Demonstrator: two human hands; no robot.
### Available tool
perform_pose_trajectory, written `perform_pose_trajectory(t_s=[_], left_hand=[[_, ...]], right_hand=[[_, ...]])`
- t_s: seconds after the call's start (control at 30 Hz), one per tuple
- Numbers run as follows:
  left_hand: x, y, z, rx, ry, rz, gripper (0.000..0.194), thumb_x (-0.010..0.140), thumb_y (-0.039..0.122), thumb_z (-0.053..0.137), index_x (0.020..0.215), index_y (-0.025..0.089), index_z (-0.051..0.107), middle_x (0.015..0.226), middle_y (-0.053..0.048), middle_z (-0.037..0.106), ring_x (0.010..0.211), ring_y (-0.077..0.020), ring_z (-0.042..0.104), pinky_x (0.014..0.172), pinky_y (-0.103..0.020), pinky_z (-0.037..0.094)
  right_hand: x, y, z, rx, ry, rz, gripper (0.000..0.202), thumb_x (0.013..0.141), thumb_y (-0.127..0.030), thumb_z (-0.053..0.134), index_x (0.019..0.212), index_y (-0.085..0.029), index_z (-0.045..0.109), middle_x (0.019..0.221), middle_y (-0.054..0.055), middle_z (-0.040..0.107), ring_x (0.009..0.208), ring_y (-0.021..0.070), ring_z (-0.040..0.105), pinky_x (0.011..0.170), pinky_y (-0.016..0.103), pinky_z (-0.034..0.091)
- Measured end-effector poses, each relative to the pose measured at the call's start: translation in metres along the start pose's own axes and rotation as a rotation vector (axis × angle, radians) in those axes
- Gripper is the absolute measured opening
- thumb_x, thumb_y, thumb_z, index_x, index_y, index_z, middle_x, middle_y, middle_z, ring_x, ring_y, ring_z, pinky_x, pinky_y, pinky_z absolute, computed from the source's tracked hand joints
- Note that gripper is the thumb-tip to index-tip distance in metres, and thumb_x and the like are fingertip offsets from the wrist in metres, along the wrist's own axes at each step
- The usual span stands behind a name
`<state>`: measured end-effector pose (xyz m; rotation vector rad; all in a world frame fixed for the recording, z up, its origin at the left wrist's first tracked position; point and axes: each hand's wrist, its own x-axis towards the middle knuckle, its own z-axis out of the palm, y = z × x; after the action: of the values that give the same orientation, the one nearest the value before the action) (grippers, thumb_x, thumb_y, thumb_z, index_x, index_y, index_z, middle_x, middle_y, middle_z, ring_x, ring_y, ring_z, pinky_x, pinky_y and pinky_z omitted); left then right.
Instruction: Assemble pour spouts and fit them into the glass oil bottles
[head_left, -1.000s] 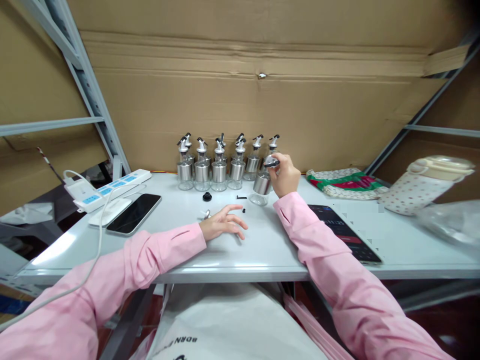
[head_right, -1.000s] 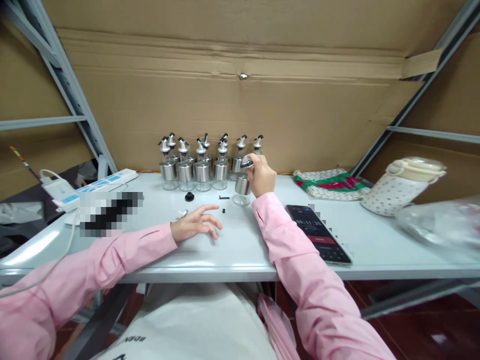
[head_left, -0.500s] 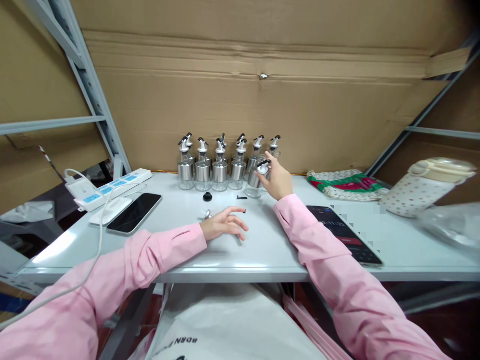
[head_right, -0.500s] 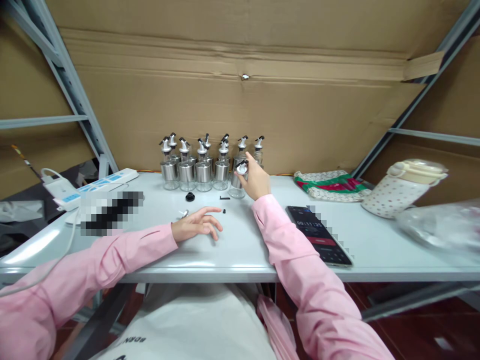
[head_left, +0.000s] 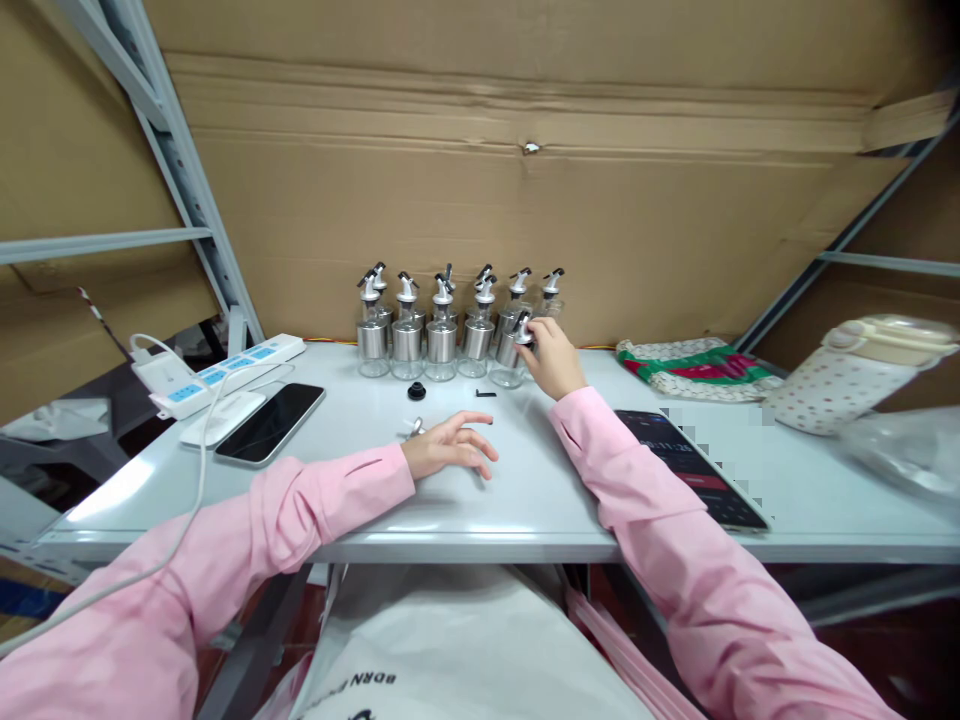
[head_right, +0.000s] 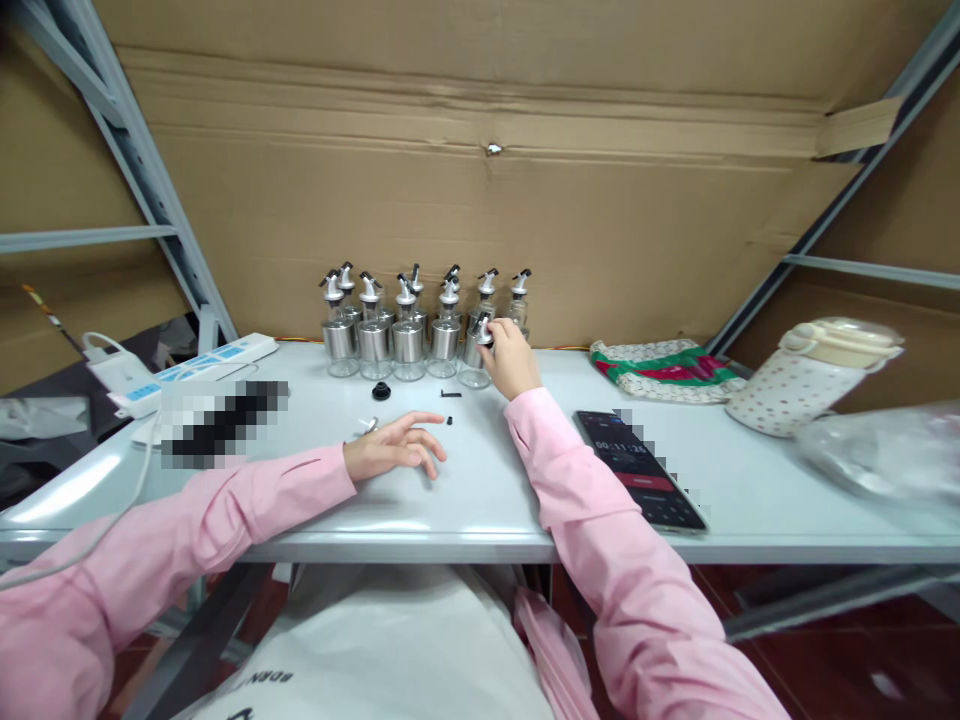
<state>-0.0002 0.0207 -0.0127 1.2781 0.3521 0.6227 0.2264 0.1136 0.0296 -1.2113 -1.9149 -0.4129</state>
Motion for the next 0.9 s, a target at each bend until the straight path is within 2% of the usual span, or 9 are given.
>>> perform_pose_trajectory(t_s=[0.23, 0.37, 0.5, 0.57, 0.63, 0.67, 0.73, 0.8, 0.9], left_hand=[[-0.001, 0.002, 0.005, 0.052, 0.062, -0.036, 0.06, 0.062, 0.029, 0.076, 0.11, 0.017, 0.042, 0.082, -0.002, 0.064, 0.066, -0.0156, 0.065, 0.075, -0.035, 0.042], [-0.001, 0.003, 0.006, 0.043, 0.077, -0.043, 0.062, 0.06, 0.031, 0.077, 0.108, 0.016, 0.042, 0.08, -0.002, 0.064, 0.064, -0.0155, 0.065, 0.074, -0.034, 0.042], [0.001, 0.002, 0.008, 0.034, 0.125, -0.03, 0.055, 0.06, 0.042, 0.075, 0.095, 0.015, 0.042, 0.072, -0.001, 0.065, 0.059, -0.0162, 0.064, 0.071, -0.034, 0.041], [0.002, 0.002, 0.008, 0.008, 0.158, -0.03, 0.052, 0.062, 0.049, 0.071, 0.089, 0.016, 0.039, 0.066, 0.001, 0.063, 0.056, -0.0167, 0.064, 0.069, -0.034, 0.041], [0.003, 0.002, 0.008, -0.022, 0.184, -0.027, 0.051, 0.066, 0.052, 0.067, 0.088, 0.017, 0.036, 0.065, 0.002, 0.063, 0.055, -0.0172, 0.064, 0.068, -0.035, 0.042], [0.004, 0.002, 0.007, -0.031, 0.191, -0.021, 0.051, 0.068, 0.054, 0.064, 0.089, 0.018, 0.036, 0.065, 0.002, 0.063, 0.055, -0.0174, 0.064, 0.068, -0.035, 0.042], [0.005, 0.001, 0.006, -0.045, 0.188, -0.006, 0.051, 0.069, 0.056, 0.061, 0.091, 0.018, 0.035, 0.066, 0.002, 0.063, 0.055, -0.018, 0.064, 0.066, -0.036, 0.043], [0.006, 0.001, 0.004, -0.053, 0.168, 0.006, 0.053, 0.068, 0.059, 0.061, 0.092, 0.018, 0.035, 0.065, 0.001, 0.062, 0.053, -0.0186, 0.064, 0.063, -0.036, 0.044], [0.007, 0.002, 0.006, -0.064, 0.15, 0.001, 0.053, 0.068, 0.058, 0.062, 0.092, 0.017, 0.038, 0.065, 0.0, 0.062, 0.054, -0.0184, 0.063, 0.06, -0.035, 0.046]], right_hand=[[-0.003, 0.009, 0.007, -0.017, -0.13, 0.033, 0.027, 0.078, -0.021, 0.054, 0.103, -0.014, 0.053, 0.109, 0.014, 0.058, 0.1, 0.0263, 0.054, 0.087, 0.041, 0.042], [-0.003, 0.005, 0.007, -0.043, -0.113, 0.029, 0.023, 0.075, -0.024, 0.06, 0.096, -0.015, 0.058, 0.118, 0.016, 0.053, 0.106, 0.0286, 0.049, 0.087, 0.044, 0.041], [0.001, -0.007, -0.002, 0.106, -0.061, 0.096, 0.023, 0.071, -0.034, 0.064, 0.084, -0.015, 0.062, 0.093, 0.011, 0.057, 0.089, 0.0243, 0.053, 0.079, 0.041, 0.044], [0.001, -0.019, -0.007, 0.327, -0.189, 0.174, 0.031, 0.065, -0.039, 0.068, 0.082, -0.014, 0.063, 0.078, 0.006, 0.057, 0.074, 0.0193, 0.054, 0.072, 0.037, 0.045], [0.0, -0.034, -0.012, 0.619, -0.429, 0.234, 0.041, 0.058, -0.041, 0.072, 0.086, -0.013, 0.062, 0.069, 0.002, 0.057, 0.065, 0.0154, 0.054, 0.066, 0.034, 0.046], [-0.002, -0.043, -0.014, 0.759, -0.55, 0.235, 0.044, 0.056, -0.041, 0.073, 0.087, -0.012, 0.062, 0.069, 0.001, 0.058, 0.064, 0.0146, 0.055, 0.066, 0.033, 0.046], [-0.006, -0.059, -0.017, 0.959, -0.712, 0.208, 0.045, 0.055, -0.038, 0.075, 0.089, -0.013, 0.062, 0.073, 0.002, 0.062, 0.068, 0.0141, 0.057, 0.068, 0.031, 0.047], [-0.009, -0.072, -0.019, 1.039, -0.806, 0.172, 0.041, 0.054, -0.033, 0.075, 0.088, -0.013, 0.063, 0.08, 0.004, 0.065, 0.072, 0.0142, 0.058, 0.07, 0.031, 0.047], [-0.011, -0.081, -0.022, 1.038, -0.853, 0.134, 0.034, 0.054, -0.029, 0.076, 0.081, -0.014, 0.064, 0.085, 0.004, 0.065, 0.077, 0.0145, 0.059, 0.075, 0.032, 0.046]])
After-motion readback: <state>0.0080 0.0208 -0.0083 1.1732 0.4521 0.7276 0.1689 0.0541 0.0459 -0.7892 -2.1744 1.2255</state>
